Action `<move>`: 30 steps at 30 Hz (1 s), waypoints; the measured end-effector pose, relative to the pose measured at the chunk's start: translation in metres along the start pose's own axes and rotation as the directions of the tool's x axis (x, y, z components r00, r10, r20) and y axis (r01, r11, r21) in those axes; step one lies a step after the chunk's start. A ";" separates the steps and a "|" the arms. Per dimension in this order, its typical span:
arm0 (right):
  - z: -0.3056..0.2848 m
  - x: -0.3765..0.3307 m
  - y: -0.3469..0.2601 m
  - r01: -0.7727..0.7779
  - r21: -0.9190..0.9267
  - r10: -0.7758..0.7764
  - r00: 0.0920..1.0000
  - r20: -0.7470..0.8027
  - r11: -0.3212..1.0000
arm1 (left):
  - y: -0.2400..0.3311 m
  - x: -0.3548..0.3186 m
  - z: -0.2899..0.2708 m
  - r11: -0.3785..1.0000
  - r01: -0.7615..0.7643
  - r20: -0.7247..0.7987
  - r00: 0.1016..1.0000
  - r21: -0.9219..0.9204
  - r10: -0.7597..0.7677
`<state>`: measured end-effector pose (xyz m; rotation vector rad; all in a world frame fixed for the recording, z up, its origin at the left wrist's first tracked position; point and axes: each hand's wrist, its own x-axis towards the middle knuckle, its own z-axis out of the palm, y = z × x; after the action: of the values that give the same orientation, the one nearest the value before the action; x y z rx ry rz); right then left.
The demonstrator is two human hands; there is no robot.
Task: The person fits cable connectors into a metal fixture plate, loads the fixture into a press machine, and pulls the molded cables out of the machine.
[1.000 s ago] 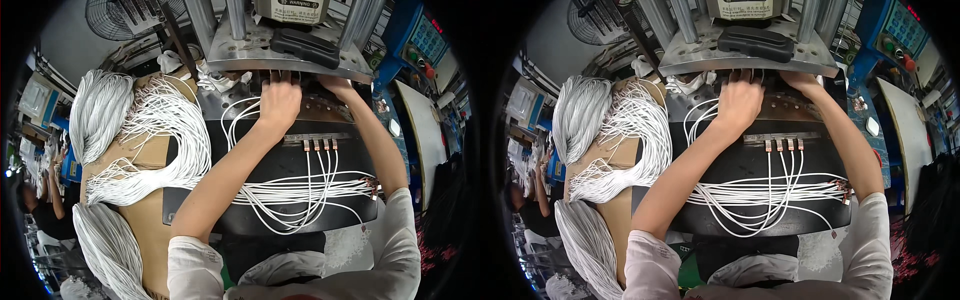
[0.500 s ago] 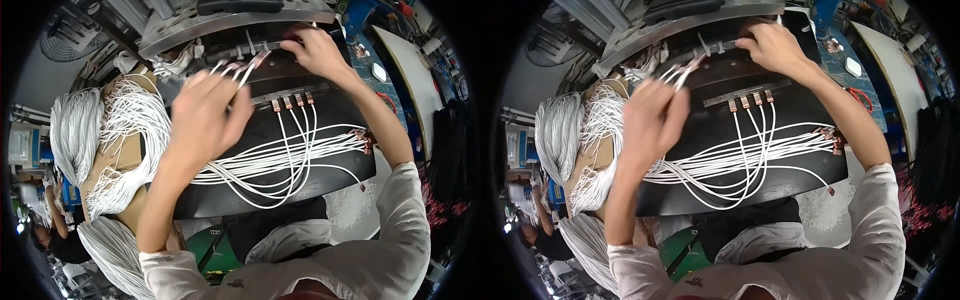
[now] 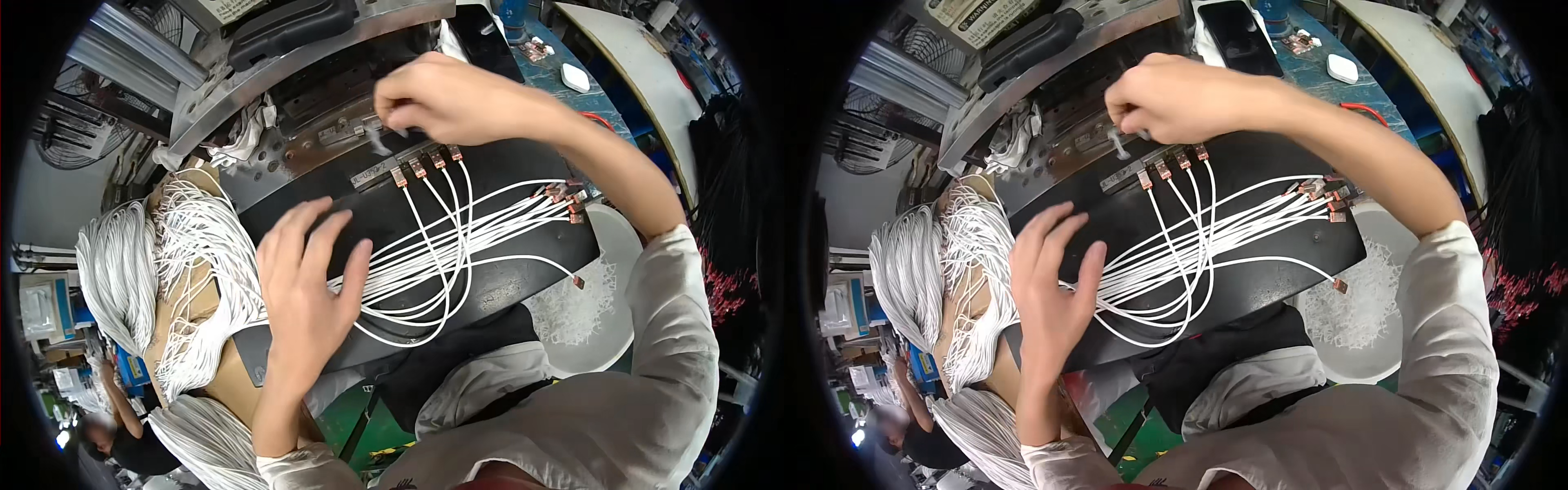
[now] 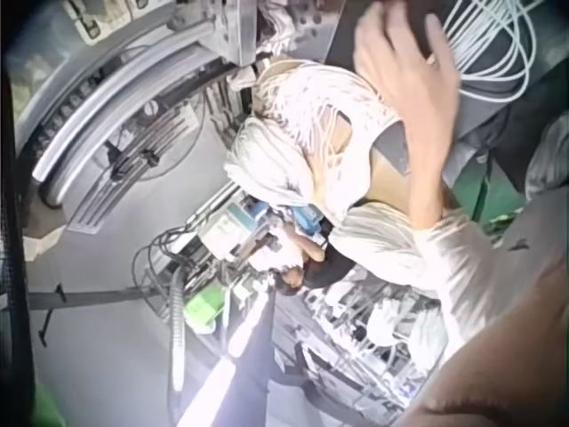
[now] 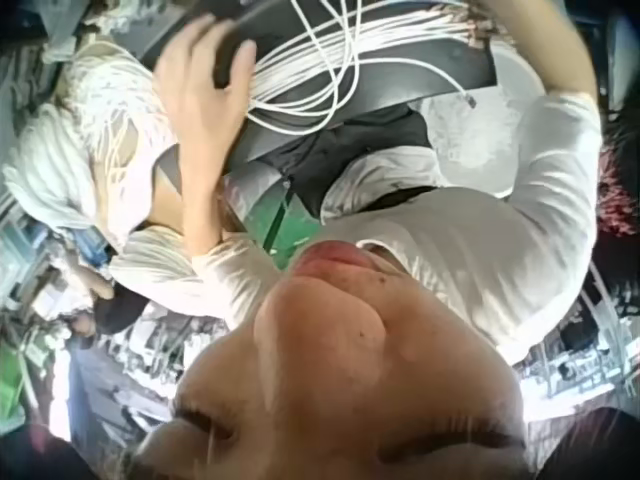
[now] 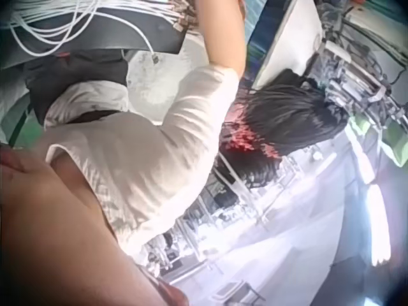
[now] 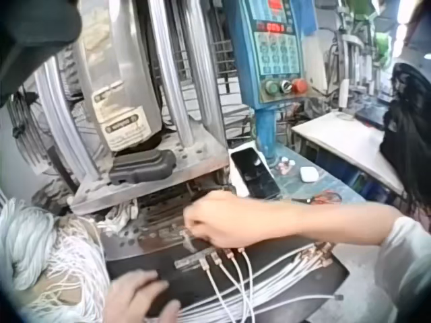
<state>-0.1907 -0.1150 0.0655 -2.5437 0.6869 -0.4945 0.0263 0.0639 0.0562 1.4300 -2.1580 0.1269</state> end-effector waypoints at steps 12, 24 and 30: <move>0.002 -0.061 0.011 -0.225 -0.164 0.244 0.963 0.111 0.961 | 0.058 0.017 0.067 0.989 0.030 0.124 0.992 -0.143 -0.013; 0.008 0.065 0.048 -0.404 0.196 0.448 0.820 -0.356 0.894 | -0.022 0.082 0.084 0.997 -0.043 -0.105 0.994 -0.064 0.036; 0.001 0.080 0.205 0.009 -0.965 -0.700 0.690 -0.183 0.262 | -0.058 0.118 0.104 0.998 0.040 -0.039 0.998 0.043 -0.039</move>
<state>-0.2027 -0.3162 -0.0228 -3.7624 0.6018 -1.5574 0.0028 -0.0961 0.0132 1.4819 -2.1066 0.1869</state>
